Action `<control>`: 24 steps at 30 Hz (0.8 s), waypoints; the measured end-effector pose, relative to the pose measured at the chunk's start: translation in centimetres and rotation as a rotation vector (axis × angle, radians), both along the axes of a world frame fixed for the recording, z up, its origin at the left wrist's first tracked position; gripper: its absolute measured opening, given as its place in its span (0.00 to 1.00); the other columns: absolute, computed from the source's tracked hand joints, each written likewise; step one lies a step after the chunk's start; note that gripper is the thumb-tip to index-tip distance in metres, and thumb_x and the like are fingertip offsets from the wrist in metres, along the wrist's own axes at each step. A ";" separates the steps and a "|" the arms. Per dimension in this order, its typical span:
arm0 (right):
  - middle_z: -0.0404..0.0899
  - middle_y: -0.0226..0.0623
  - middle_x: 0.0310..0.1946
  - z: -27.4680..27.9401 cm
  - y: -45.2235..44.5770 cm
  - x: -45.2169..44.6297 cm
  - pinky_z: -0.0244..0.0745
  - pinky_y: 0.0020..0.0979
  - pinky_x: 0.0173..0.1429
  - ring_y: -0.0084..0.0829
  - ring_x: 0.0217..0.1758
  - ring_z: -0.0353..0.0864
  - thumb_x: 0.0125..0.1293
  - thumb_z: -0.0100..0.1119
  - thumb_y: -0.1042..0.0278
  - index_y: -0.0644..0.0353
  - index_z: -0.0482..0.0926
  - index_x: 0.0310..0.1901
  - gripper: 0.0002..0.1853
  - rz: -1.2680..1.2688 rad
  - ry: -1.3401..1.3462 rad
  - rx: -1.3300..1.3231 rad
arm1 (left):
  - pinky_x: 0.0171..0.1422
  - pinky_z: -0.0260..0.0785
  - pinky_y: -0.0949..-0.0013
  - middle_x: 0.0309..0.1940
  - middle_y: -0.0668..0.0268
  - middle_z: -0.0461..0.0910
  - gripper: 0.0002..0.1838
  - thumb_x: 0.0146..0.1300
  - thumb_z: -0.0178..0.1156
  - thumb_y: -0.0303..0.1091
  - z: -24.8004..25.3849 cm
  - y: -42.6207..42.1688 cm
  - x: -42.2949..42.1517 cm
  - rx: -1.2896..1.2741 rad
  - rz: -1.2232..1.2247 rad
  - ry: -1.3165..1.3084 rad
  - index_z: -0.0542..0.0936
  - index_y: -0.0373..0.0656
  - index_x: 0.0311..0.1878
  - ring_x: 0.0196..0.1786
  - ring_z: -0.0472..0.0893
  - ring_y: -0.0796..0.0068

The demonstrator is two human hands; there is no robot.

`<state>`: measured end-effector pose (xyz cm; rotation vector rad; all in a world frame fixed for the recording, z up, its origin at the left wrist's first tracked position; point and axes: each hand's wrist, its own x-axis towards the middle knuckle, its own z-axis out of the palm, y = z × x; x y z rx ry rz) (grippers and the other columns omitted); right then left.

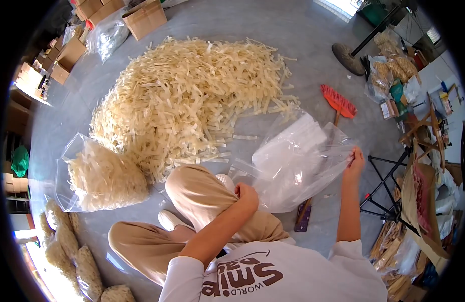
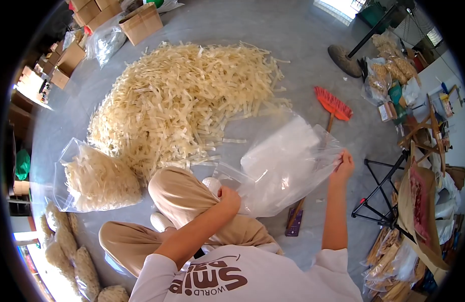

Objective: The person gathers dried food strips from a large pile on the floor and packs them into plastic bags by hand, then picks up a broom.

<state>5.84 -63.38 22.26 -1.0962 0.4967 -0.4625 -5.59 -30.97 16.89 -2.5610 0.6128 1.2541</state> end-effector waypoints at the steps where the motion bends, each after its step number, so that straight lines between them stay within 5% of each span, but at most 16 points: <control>1: 0.72 0.27 0.23 0.5 -0.3 0.1 0.66 0.18 0.26 0.16 0.24 0.69 0.63 0.53 0.68 0.62 0.76 0.33 0.07 0.010 -0.045 -0.045 | 0.30 0.64 0.52 0.36 0.67 0.80 0.10 0.51 0.56 0.32 0.2 0.1 0.0 -0.004 0.016 0.003 0.81 0.47 0.38 0.36 0.78 0.63; 8: 0.74 0.26 0.25 4.6 7.3 -1.1 0.66 0.17 0.26 0.17 0.24 0.71 0.63 0.53 0.66 0.60 0.77 0.35 0.07 0.310 -0.007 -0.206 | 0.40 0.69 0.60 0.42 0.64 0.79 0.14 0.56 0.54 0.36 2.7 0.2 1.3 -0.475 0.288 -0.261 0.78 0.44 0.45 0.44 0.78 0.65; 10: 0.75 0.27 0.26 5.3 9.8 -1.6 0.67 0.18 0.27 0.17 0.27 0.72 0.64 0.51 0.66 0.60 0.77 0.35 0.07 0.406 0.049 -0.239 | 0.48 0.68 0.63 0.50 0.59 0.75 0.31 0.53 0.59 0.47 5.7 0.2 2.1 -0.860 0.648 -0.161 0.68 0.40 0.57 0.48 0.76 0.61; 11: 0.75 0.27 0.26 5.5 10.8 -1.8 0.67 0.18 0.27 0.17 0.27 0.72 0.64 0.51 0.66 0.60 0.77 0.35 0.07 0.406 0.049 -0.236 | 0.48 0.68 0.63 0.50 0.59 0.75 0.31 0.53 0.59 0.47 5.1 -0.1 2.0 -0.857 0.648 -0.162 0.68 0.40 0.57 0.48 0.76 0.61; 13: 0.75 0.30 0.29 5.7 12.9 -2.6 0.70 0.20 0.31 0.18 0.30 0.73 0.64 0.51 0.69 0.64 0.76 0.39 0.08 0.542 0.034 -0.275 | 0.49 0.68 0.64 0.52 0.51 0.72 0.51 0.43 0.67 0.56 4.1 -0.6 1.8 -1.336 0.878 -0.023 0.56 0.35 0.64 0.44 0.77 0.57; 16: 0.76 0.32 0.31 5.9 16.7 -4.5 0.72 0.22 0.36 0.20 0.33 0.75 0.64 0.50 0.71 0.66 0.74 0.40 0.08 0.750 -0.019 -0.333 | 0.56 0.65 0.66 0.60 0.50 0.63 0.58 0.44 0.67 0.55 6.0 0.1 2.0 -1.149 0.568 0.346 0.43 0.30 0.66 0.52 0.73 0.61; 21: 0.77 0.35 0.35 4.8 19.5 -6.7 0.72 0.22 0.42 0.22 0.36 0.76 0.63 0.50 0.75 0.69 0.73 0.41 0.08 0.842 -0.049 -0.419 | 0.46 0.71 0.70 0.45 0.55 0.75 0.49 0.46 0.66 0.51 3.9 -0.5 1.4 -1.144 0.574 0.394 0.55 0.29 0.63 0.42 0.78 0.64; 22: 0.77 0.36 0.36 4.9 20.3 -7.2 0.73 0.22 0.40 0.22 0.37 0.76 0.63 0.51 0.76 0.70 0.73 0.42 0.09 0.854 -0.069 -0.410 | 0.42 0.71 0.72 0.43 0.55 0.77 0.40 0.50 0.64 0.49 3.2 -0.3 1.7 -1.196 0.794 0.509 0.61 0.30 0.58 0.39 0.79 0.65; 23: 0.76 0.37 0.36 5.5 21.1 -7.9 0.73 0.24 0.43 0.26 0.35 0.77 0.59 0.48 0.81 0.68 0.74 0.40 0.08 0.685 -0.250 -0.858 | 0.37 0.72 0.74 0.40 0.55 0.79 0.32 0.53 0.61 0.46 2.6 -0.1 2.0 -1.238 1.018 0.623 0.68 0.31 0.54 0.36 0.80 0.67; 24: 0.76 0.37 0.36 6.3 21.2 -8.9 0.73 0.24 0.43 0.26 0.35 0.77 0.59 0.48 0.81 0.68 0.74 0.40 0.08 0.685 -0.251 -0.857 | 0.37 0.72 0.74 0.40 0.55 0.79 0.32 0.53 0.61 0.46 2.9 0.2 2.0 -1.238 1.018 0.621 0.68 0.31 0.54 0.36 0.80 0.67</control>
